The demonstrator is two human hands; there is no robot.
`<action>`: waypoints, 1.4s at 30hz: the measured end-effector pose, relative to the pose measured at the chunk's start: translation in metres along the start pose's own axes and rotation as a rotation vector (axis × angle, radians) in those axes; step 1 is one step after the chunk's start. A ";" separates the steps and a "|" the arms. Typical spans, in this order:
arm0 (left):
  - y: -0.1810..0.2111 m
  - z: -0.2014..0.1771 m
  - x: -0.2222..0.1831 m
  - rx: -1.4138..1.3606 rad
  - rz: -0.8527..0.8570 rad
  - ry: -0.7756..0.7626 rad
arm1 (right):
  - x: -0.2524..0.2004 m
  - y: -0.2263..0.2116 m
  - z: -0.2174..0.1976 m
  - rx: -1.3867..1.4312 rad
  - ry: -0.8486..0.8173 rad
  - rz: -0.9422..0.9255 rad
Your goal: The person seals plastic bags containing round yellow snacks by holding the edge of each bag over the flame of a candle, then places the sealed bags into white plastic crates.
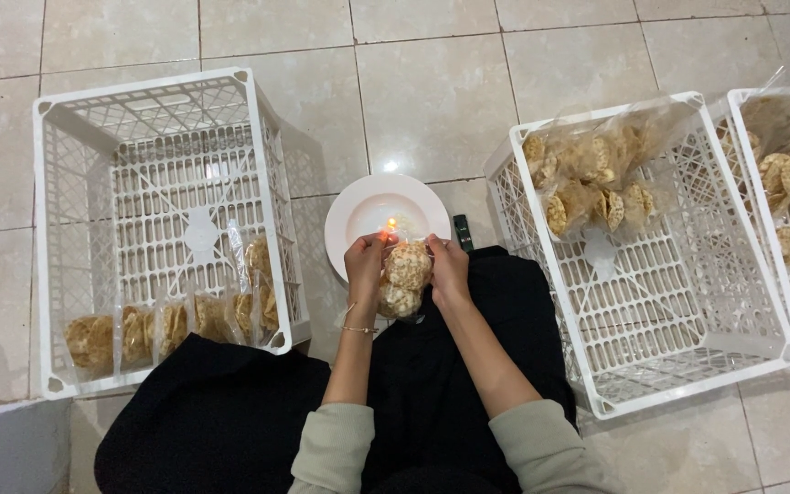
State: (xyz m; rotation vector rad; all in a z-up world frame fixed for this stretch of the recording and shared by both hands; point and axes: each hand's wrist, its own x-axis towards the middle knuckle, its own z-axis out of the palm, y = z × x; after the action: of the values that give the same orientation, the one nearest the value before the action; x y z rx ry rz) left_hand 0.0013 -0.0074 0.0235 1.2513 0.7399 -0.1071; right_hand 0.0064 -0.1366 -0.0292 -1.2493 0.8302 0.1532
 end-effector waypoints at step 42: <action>0.032 -0.017 -0.039 0.231 0.196 -0.201 | -0.077 -0.056 -0.008 -0.404 -0.072 -0.427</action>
State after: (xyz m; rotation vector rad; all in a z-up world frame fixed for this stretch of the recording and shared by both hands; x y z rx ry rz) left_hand -0.0216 0.0062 0.0692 1.5028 0.4369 -0.1581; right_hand -0.0217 -0.1384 0.0619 -1.7634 0.4640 0.0191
